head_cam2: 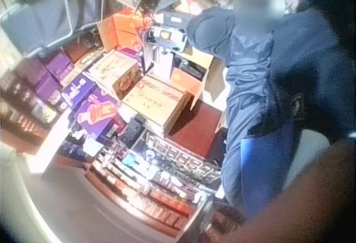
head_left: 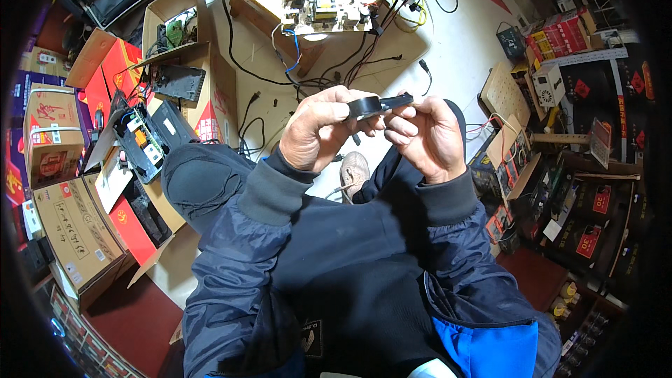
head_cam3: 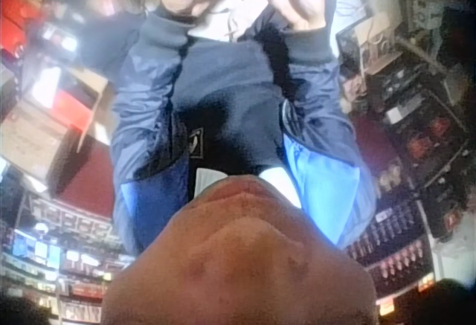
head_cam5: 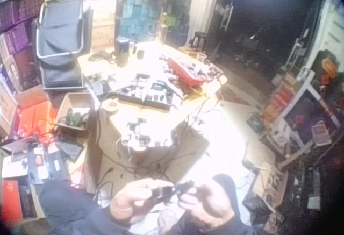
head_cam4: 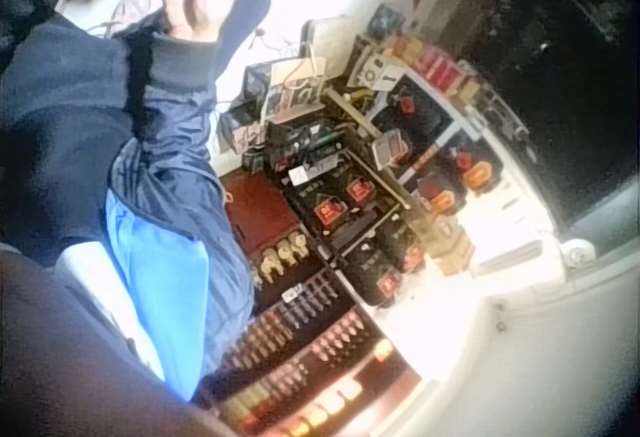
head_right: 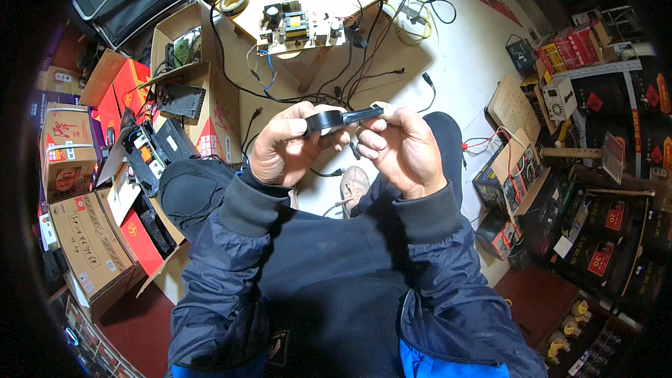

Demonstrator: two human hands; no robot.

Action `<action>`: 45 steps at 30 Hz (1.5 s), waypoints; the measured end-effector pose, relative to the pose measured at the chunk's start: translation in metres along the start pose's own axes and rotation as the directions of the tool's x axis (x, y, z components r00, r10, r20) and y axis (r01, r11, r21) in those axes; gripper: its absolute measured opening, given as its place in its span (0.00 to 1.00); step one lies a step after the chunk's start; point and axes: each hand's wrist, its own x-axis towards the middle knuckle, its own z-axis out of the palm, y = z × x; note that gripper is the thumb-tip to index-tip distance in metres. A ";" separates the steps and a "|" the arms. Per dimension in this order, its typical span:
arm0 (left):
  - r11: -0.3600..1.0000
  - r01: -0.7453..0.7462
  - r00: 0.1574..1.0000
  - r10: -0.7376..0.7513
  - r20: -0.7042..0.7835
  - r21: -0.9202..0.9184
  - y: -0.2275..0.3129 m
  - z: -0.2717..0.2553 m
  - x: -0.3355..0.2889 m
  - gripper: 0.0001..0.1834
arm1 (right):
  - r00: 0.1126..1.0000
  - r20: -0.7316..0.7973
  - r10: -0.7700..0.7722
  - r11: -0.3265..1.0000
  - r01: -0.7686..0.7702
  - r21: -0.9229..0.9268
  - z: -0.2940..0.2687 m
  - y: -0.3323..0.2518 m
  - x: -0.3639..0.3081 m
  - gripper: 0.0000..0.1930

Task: The person sits on the floor and works on small electronic components, stripping wires and connecting them to a circuit board. They handle a black plastic housing and place it into a cardboard box with other parts.

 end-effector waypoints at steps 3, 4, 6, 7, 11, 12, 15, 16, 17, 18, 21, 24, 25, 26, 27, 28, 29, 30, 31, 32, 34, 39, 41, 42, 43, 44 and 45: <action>0.999 0.007 0.999 -0.009 -0.051 -0.039 0.002 -0.003 0.000 0.13 | 0.974 -0.185 -0.128 0.975 0.089 -0.204 -0.001 0.000 0.001 0.12; 0.999 0.015 0.998 -0.017 -0.067 -0.043 0.002 -0.003 0.000 0.13 | 0.971 -0.149 -0.186 0.973 0.160 -0.168 -0.001 -0.001 0.001 0.18; 0.998 0.034 0.993 -0.039 -0.115 -0.047 0.001 -0.002 0.000 0.15 | 0.902 -0.044 -0.429 0.817 0.367 -0.445 0.004 0.006 -0.002 0.25; 0.998 0.022 0.992 -0.030 -0.121 -0.063 -0.001 -0.001 0.001 0.16 | 0.894 0.036 -0.446 0.726 0.385 -0.570 0.007 0.006 0.001 0.30; 0.999 0.036 0.994 -0.039 -0.105 -0.029 -0.002 0.000 0.004 0.26 | 0.735 0.446 -0.511 -0.137 0.442 -0.886 0.020 0.014 0.001 0.18; 0.998 0.045 0.992 -0.050 -0.118 -0.041 -0.002 0.000 0.004 0.26 | 0.729 0.452 -0.514 -0.154 0.439 -0.885 0.023 0.014 0.003 0.17; 0.995 0.054 0.984 -0.067 -0.163 -0.083 -0.004 -0.003 0.005 0.25 | 0.692 0.497 -0.524 -0.235 0.443 -0.865 0.027 0.012 0.010 0.12; 0.994 0.058 0.981 -0.073 -0.177 -0.087 -0.004 -0.004 0.004 0.25 | 0.702 0.501 -0.506 -0.250 0.436 -0.864 0.028 0.010 0.009 0.12; 0.994 0.063 0.979 -0.079 -0.188 -0.091 -0.004 -0.004 0.004 0.25 | 0.711 0.505 -0.490 -0.267 0.429 -0.863 0.027 0.007 0.008 0.11; 0.993 0.071 0.977 -0.087 -0.196 -0.090 -0.004 -0.004 0.004 0.25 | 0.719 0.509 -0.474 -0.285 0.422 -0.861 0.026 0.006 0.007 0.11; 0.975 0.000 0.970 0.055 -0.235 0.224 -0.005 0.003 0.005 0.24 | 0.731 0.473 -0.491 -0.266 0.392 -0.881 0.024 0.004 0.006 0.07; 0.734 -0.150 0.926 0.338 -0.165 0.663 -0.013 0.016 0.003 0.35 | 0.772 0.357 -0.526 -0.149 0.329 -0.932 0.024 0.009 0.004 0.05; 0.691 -0.130 0.935 0.325 -0.144 0.711 -0.013 0.019 0.002 0.35 | 0.795 0.307 -0.524 -0.080 0.313 -0.946 0.024 0.011 0.004 0.04; 0.645 -0.104 0.946 0.300 -0.126 0.757 -0.014 0.020 0.001 0.36 | 0.818 0.253 -0.517 -0.011 0.289 -0.957 0.025 0.013 0.002 0.04; 0.588 -0.053 0.938 0.305 -0.161 0.807 -0.015 0.021 0.000 0.32 | 0.844 0.219 -0.490 0.038 0.271 -0.962 0.026 0.014 0.001 0.03; 0.486 -0.107 0.927 0.365 -0.090 0.868 -0.014 0.020 0.000 0.26 | 0.869 0.175 -0.462 0.114 0.254 -0.960 0.027 0.015 -0.002 0.04; 0.394 -0.136 0.918 0.395 -0.033 0.909 -0.013 0.019 -0.001 0.20 | 0.873 0.177 -0.455 0.110 0.252 -0.961 0.028 0.016 -0.003 0.03; 0.293 -0.166 0.903 0.428 0.026 0.941 -0.011 0.017 -0.001 0.14 | 0.875 0.180 -0.450 0.106 0.252 -0.962 0.028 0.017 -0.004 0.03; 0.321 -0.122 0.909 0.416 -0.024 0.939 -0.012 0.018 -0.001 0.13 | 0.876 0.166 -0.453 0.124 0.247 -0.961 0.027 0.018 -0.006 0.03; 0.281 -0.123 0.916 0.401 0.000 0.952 -0.010 0.018 -0.002 0.12 | 0.869 0.196 -0.454 0.077 0.257 -0.963 0.026 0.019 -0.006 0.04; 0.203 -0.123 0.929 0.367 0.042 0.971 -0.006 0.019 -0.001 0.13 | 0.856 0.251 -0.452 -0.018 0.273 -0.962 0.019 0.019 -0.007 0.04; 0.351 -0.251 0.953 0.256 0.165 0.902 -0.001 0.030 -0.005 0.09 | 0.704 0.106 -0.702 -0.142 0.007 -0.990 -0.022 0.011 0.024 0.02; 0.375 -0.314 0.932 0.298 0.207 0.872 0.008 0.032 -0.007 0.09 | 0.735 -0.088 -0.672 0.163 0.031 -0.986 -0.039 -0.021 0.026 0.05; 0.405 -0.338 0.913 0.359 0.192 0.850 0.014 0.031 -0.009 0.09 | 0.753 -0.204 -0.626 0.341 0.030 -0.939 -0.047 -0.027 0.021 0.06; 0.421 -0.350 0.886 0.440 0.150 0.837 0.024 0.028 -0.007 0.08 | 0.803 -0.130 -0.582 0.343 0.097 -0.934 -0.053 -0.026 0.012 0.07; 0.385 -0.331 0.849 0.519 0.095 0.861 0.040 0.023 -0.006 0.07 | 0.824 -0.115 -0.555 0.368 0.119 -0.922 -0.055 -0.028 0.009 0.08; 0.358 -0.405 0.790 0.601 0.124 0.841 0.058 0.017 0.004 0.05 | 0.849 -0.057 -0.525 0.388 0.179 -0.904 -0.054 -0.029 0.010 0.09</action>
